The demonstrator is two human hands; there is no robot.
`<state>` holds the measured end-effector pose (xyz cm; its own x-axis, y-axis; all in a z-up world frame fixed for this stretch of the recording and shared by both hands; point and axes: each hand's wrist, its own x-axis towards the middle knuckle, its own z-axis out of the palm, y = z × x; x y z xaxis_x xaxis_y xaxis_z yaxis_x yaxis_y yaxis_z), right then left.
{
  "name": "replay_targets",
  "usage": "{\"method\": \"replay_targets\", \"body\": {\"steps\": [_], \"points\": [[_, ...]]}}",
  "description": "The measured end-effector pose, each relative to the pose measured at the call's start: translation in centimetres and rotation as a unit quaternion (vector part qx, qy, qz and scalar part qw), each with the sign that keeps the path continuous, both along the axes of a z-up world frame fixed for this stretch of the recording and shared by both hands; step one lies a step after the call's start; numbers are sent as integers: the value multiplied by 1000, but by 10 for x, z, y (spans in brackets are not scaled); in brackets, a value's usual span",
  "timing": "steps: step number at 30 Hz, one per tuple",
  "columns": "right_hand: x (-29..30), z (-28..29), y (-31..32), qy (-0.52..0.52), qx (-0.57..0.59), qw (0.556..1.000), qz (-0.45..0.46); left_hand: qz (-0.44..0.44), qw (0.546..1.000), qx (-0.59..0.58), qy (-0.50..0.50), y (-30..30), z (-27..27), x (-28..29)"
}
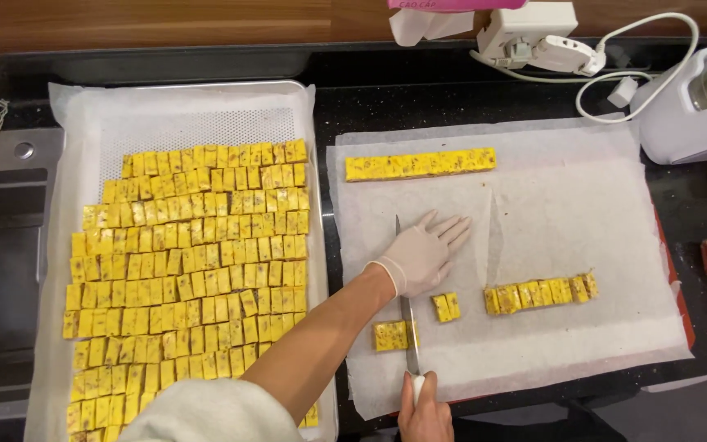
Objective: Cutting long strips of yellow pastry into small rectangular pieces and arranging them on a tray
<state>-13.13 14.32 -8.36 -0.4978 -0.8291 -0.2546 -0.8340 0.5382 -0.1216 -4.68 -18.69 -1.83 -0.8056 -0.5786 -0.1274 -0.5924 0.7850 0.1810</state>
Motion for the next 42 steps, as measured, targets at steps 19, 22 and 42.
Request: {"method": "replay_targets", "body": {"steps": [19, 22, 42], "points": [[-23, 33, -13, -19, 35, 999, 29, 49, 996, -6, 79, 0, -7, 4], [-10, 32, -5, 13, -29, 998, 52, 61, 992, -10, 109, 4, 10, 14], [-7, 44, -6, -184, 3, 983, -12, 64, 991, -73, 88, 7, 1, 15]]}}
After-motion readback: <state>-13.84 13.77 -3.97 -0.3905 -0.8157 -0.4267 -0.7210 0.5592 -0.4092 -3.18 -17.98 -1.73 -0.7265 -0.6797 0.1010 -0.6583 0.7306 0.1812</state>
